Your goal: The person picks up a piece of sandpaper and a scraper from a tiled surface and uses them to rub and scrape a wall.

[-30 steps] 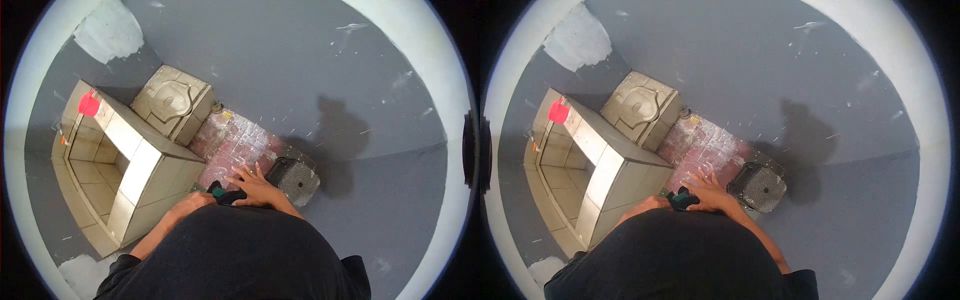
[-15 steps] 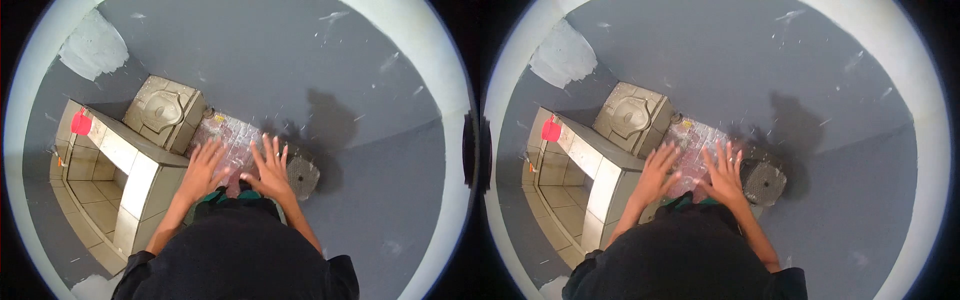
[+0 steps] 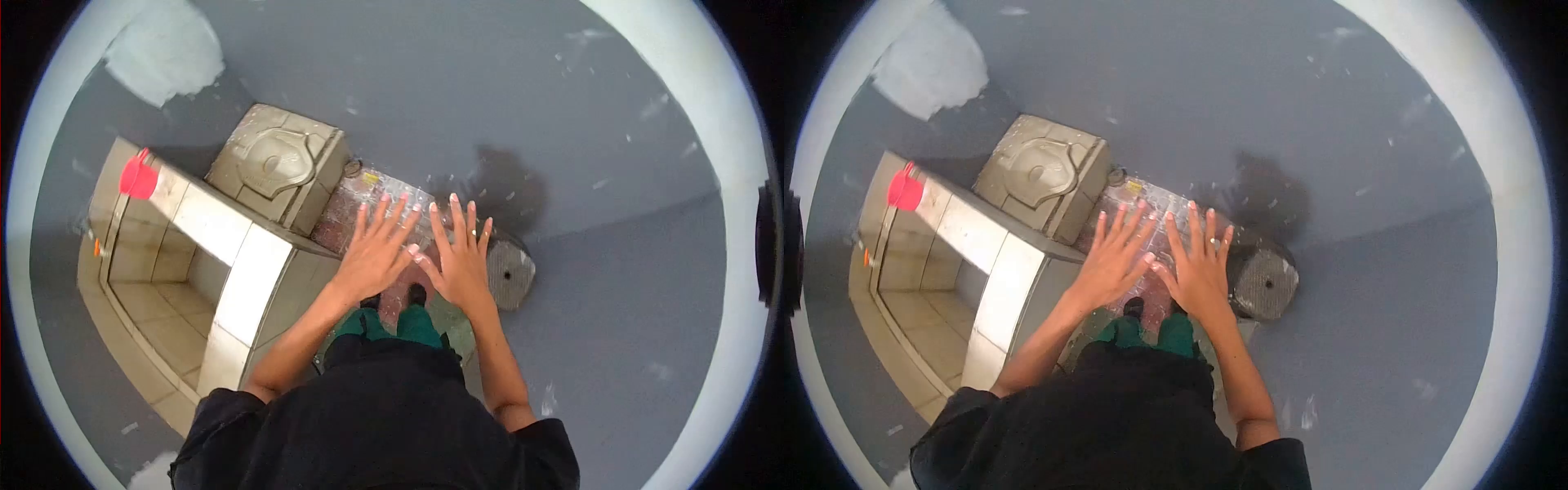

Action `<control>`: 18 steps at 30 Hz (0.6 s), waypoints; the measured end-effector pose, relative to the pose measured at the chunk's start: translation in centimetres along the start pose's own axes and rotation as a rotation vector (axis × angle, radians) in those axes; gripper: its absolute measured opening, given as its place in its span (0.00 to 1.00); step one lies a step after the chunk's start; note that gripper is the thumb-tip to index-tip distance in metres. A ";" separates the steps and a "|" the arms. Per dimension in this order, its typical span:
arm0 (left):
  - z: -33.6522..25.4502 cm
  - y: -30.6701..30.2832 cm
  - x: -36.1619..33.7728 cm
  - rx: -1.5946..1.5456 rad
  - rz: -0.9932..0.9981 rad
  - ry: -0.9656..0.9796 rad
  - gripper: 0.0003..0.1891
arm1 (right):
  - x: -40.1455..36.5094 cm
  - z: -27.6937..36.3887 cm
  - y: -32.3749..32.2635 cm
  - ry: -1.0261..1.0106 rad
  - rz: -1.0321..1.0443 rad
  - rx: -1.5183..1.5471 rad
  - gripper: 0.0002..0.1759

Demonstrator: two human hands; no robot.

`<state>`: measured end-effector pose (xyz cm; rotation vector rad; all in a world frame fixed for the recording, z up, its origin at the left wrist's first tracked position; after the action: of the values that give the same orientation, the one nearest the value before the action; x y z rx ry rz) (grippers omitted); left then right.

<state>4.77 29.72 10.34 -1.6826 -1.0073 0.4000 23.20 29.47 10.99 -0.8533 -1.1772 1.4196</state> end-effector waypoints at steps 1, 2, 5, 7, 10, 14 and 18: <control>-0.1 -0.1 -0.4 -0.007 -0.006 -0.005 0.33 | 0.0 0.4 0.0 -0.030 0.012 -0.019 0.44; -0.3 -0.3 -1.0 0.000 -0.024 -0.001 0.32 | -0.2 0.8 0.0 -0.062 0.022 -0.036 0.43; -1.8 -1.4 -3.2 -0.046 -0.088 -0.051 0.32 | -1.1 2.2 0.1 -0.175 0.063 -0.026 0.39; -2.9 -1.4 -5.2 0.017 -0.100 -0.125 0.32 | -1.9 2.9 0.5 -0.259 0.111 -0.060 0.38; -6.2 -0.8 -8.8 0.032 -0.131 -0.271 0.32 | -4.6 3.6 0.8 -0.376 0.083 0.096 0.32; -11.9 1.8 -13.5 0.018 -0.241 -0.507 0.32 | -8.9 3.2 1.4 -0.418 0.183 0.430 0.28; -18.2 4.2 -17.9 -0.022 -0.223 -0.645 0.32 | -14.3 3.1 0.8 -0.431 0.308 0.675 0.33</control>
<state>8.73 4.21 9.21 -1.4601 -1.6531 0.8120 22.77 14.90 9.72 -0.2569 -0.7838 2.1569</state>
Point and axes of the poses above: each hand's wrist, its own x-axis towards the middle knuckle, its own y-axis out of the palm, z = x × y, the point moved 2 cm from there along x, towards the middle knuckle, and after that the axes turned 11 degrees about y, right-handed, at the moved point
